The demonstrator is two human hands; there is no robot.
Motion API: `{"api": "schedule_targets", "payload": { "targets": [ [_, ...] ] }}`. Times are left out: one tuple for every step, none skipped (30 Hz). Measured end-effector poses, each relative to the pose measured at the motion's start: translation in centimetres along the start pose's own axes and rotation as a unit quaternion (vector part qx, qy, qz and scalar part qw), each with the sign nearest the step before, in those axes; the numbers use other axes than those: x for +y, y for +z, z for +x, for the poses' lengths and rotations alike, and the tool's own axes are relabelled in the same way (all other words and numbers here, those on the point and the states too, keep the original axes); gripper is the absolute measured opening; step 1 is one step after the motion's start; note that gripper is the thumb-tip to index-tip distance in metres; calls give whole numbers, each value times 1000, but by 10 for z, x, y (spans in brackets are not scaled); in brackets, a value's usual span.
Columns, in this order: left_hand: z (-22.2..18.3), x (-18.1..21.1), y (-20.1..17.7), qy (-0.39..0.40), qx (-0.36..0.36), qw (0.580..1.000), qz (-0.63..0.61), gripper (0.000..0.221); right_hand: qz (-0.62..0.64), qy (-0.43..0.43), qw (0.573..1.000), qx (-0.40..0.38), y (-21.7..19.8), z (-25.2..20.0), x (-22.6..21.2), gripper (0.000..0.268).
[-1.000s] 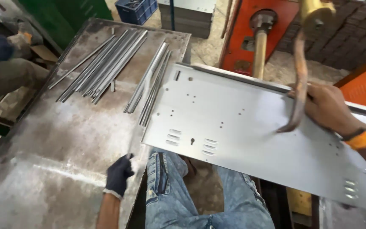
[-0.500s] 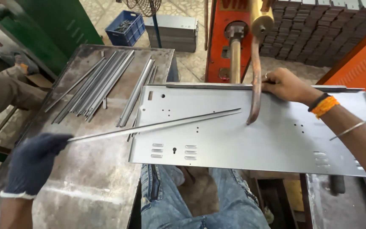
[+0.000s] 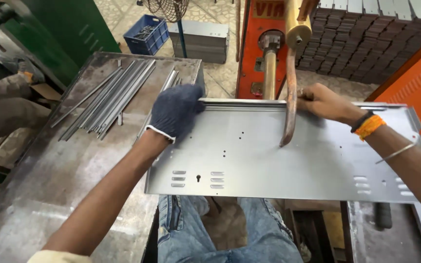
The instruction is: The recorder uses a spot welding machine to attach metal strips to larger metal panels.
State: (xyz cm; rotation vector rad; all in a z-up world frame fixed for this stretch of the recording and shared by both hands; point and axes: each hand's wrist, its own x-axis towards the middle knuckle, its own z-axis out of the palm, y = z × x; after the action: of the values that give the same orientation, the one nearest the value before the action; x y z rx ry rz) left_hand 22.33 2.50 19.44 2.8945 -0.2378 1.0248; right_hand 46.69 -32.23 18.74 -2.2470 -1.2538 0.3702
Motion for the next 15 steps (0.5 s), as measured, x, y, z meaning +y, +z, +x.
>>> {"api": "schedule_targets", "payload": {
  "targets": [
    [2,-2,8,-4,1,1000,15,1,19,-65,998,15,1,-2,0,25],
    [7,2,2,-8,2,1000,17,1,18,-68,997,12,2,-5,3,25],
    [10,4,-4,-4,14,1000,11,3,-22,-62,997,37,5,-6,6,24],
    [13,7,-10,1,27,1000,6,5,-62,-57,995,62,9,-8,9,23],
    [10,0,-10,-6,26,1000,9,5,-60,-62,995,56,11,-10,8,23],
    [7,-8,-10,-32,14,999,-15,6,-68,-9,996,64,13,-13,6,23],
    [6,-16,-10,-55,5,998,-39,6,-77,45,993,75,14,-16,5,23],
    [3,-27,-8,-59,5,998,-36,6,-77,40,994,73,17,-15,10,23],
    [-2,-36,-6,-90,-30,992,-81,8,-96,22,991,90,20,-16,15,22],
    [-6,-46,-3,-120,-64,983,-128,11,-115,4,988,107,23,-17,21,22],
    [-8,-48,-2,-125,-61,982,-125,11,-117,-1,988,104,23,-16,22,22],
    [-9,-50,0,-142,-74,973,-169,14,-115,-17,986,116,23,-16,23,22],
    [-11,-51,1,-158,-88,960,-213,19,-111,-32,985,127,26,-17,24,22],
    [-12,-52,5,-163,-87,960,-211,19,-110,-36,986,124,26,-17,16,22],
    [-12,-53,9,-167,-81,958,-216,20,-112,-1,986,125,26,-18,9,24]
  ]
}}
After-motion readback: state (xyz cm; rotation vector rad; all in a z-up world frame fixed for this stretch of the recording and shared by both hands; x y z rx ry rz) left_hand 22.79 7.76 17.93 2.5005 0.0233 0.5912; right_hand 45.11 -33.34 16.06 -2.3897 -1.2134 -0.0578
